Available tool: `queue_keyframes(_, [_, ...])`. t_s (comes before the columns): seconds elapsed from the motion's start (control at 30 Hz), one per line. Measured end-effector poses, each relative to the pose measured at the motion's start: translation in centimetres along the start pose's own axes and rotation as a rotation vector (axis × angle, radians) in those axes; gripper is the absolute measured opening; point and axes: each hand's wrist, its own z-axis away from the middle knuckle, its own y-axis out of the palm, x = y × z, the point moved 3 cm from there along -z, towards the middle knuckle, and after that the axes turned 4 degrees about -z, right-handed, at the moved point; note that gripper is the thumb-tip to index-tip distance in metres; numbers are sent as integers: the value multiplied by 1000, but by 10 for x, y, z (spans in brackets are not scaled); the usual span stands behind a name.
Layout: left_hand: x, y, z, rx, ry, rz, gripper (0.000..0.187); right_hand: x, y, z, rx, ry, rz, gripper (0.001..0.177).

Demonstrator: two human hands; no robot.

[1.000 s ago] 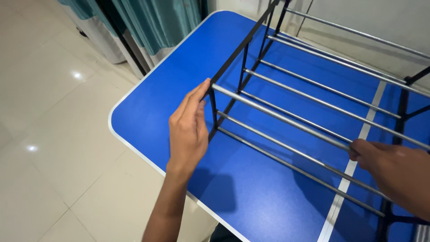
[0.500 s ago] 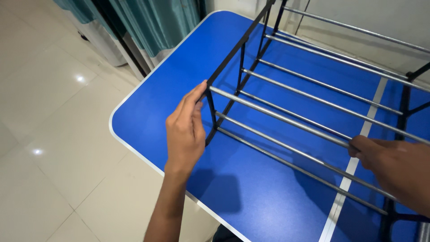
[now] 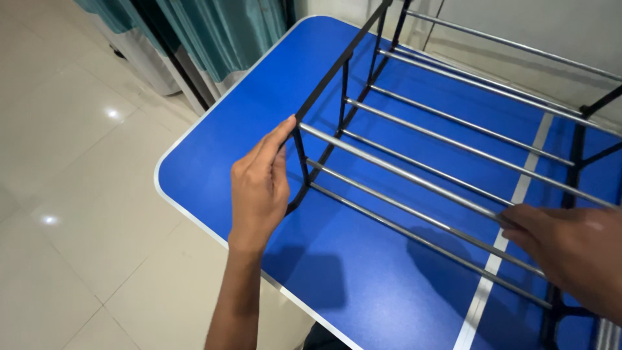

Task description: The person assembles a metal rack by inserting horizontal rods into a black frame on a blue table. They repeatedly insert and remove rods, adjusting the frame and stacking removed rods on the table.

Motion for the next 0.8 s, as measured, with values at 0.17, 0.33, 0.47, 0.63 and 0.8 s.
queue_keyframes(0.17, [3,-1,-1,20,-5,4,35,13,-13,11,99,10,86,36])
queue_keyframes(0.33, [-6,-4,-1,10,70,-14,34,34,-37,17,159,37,71,38])
queue_keyframes(0.47, [-19,-1,6,-13,128,-331,38,45,-51,13,36,-49,50,44])
queue_keyframes(0.63, [-67,24,19,17,397,-365,40,42,-60,25,106,-28,8,48])
queue_keyframes(0.8, [-140,85,42,329,666,-14,40,-3,-63,53,-198,-109,-264,63])
